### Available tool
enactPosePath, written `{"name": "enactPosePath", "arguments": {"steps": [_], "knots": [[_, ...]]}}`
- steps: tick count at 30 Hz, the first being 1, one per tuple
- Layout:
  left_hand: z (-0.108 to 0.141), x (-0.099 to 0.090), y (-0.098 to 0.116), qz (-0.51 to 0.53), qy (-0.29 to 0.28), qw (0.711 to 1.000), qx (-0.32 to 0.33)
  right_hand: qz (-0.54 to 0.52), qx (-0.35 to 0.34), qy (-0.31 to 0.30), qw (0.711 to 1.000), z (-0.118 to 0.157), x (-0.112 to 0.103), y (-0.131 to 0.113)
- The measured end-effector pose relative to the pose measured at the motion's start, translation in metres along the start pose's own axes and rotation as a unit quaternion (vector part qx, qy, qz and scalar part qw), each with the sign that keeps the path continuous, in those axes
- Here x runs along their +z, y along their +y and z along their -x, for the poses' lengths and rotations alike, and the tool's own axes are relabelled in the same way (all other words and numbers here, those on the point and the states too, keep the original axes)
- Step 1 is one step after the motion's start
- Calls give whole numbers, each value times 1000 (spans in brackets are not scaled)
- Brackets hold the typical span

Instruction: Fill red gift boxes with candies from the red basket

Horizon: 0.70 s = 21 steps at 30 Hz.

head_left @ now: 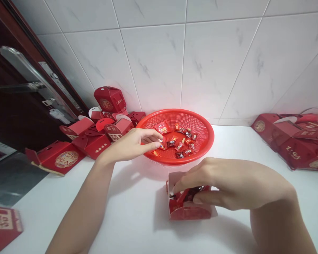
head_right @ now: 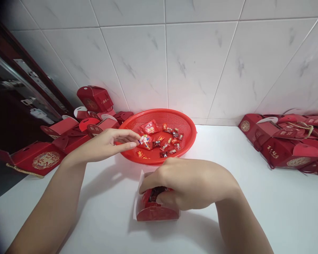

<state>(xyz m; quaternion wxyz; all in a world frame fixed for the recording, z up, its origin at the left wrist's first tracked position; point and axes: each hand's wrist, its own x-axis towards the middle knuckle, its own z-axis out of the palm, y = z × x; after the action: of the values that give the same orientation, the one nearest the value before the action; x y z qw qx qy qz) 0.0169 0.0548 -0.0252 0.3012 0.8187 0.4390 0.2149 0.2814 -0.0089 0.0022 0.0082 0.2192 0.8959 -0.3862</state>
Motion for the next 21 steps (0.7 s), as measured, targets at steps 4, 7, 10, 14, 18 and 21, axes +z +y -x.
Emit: {"name": "enactPosePath", "arguments": {"steps": [4,7,10,14,18,21], "knots": [[1,1,0,-31,-15,999,10,12,-16,8,1000,2,2,-1],[0,1,-2,-54,-23,998,12,18,4,7,1000,2,2,-1],[0,2,0,-59,-31,998,21,8,27,-10,1000,-1,1,-2],[3,4,8,-50,-54,996,43,-8,30,-19,999,-6,1,-3],[9,10,22,-47,-104,989,97,28,35,-1,999,-9,6,-6],[16,17,33,-54,-142,981,120,73,23,16,997,-11,16,-5]]}}
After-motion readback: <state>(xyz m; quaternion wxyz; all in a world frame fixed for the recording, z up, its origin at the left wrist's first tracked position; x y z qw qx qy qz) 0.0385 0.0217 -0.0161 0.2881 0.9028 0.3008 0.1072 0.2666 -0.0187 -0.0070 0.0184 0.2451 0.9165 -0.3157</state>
